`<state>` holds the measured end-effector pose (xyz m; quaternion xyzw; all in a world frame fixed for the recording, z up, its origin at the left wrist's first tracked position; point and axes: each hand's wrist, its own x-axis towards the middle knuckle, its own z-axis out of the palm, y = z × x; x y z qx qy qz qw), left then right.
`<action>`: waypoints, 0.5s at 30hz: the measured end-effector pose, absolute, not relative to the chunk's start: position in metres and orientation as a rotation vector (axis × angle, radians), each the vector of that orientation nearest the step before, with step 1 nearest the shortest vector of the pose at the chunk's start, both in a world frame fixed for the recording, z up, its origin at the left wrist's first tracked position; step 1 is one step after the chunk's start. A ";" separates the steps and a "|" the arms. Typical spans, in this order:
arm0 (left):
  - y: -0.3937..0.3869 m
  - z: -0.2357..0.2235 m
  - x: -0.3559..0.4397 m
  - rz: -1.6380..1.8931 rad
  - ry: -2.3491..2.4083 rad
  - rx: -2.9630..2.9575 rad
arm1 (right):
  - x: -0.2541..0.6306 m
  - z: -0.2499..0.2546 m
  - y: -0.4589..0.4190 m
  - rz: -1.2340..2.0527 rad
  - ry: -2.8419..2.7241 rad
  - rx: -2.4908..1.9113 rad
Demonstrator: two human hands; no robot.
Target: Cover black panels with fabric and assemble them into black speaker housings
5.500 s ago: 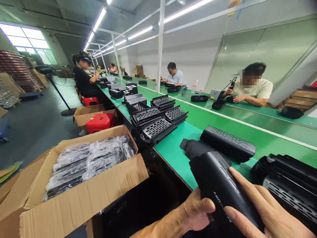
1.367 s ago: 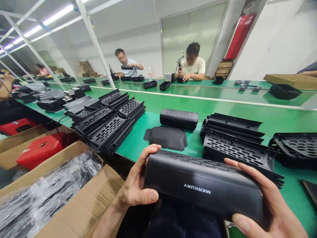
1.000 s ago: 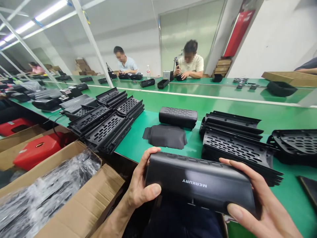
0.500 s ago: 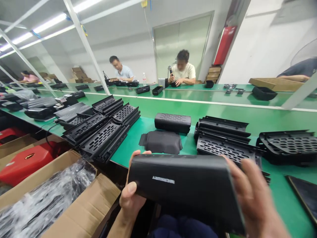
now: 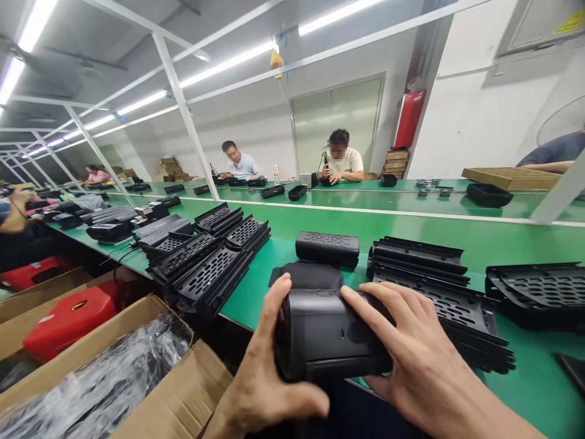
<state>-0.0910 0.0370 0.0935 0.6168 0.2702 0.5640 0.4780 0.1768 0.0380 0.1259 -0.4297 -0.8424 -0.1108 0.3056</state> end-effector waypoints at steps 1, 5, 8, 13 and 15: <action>0.037 0.096 -0.087 1.355 0.678 1.500 | 0.178 0.129 0.037 -0.329 -2.260 -1.141; 0.040 0.091 -0.074 1.400 0.662 1.410 | 0.200 0.132 0.028 -0.244 -2.243 -1.132; 0.040 0.081 -0.077 1.424 0.623 1.357 | 0.231 0.116 0.016 0.090 -1.964 -1.309; 0.037 0.069 -0.080 1.447 0.576 1.349 | 0.246 0.084 -0.005 0.736 -1.629 -1.297; 0.034 0.064 -0.079 1.462 0.586 1.356 | 0.239 0.083 -0.017 0.800 -1.508 -1.334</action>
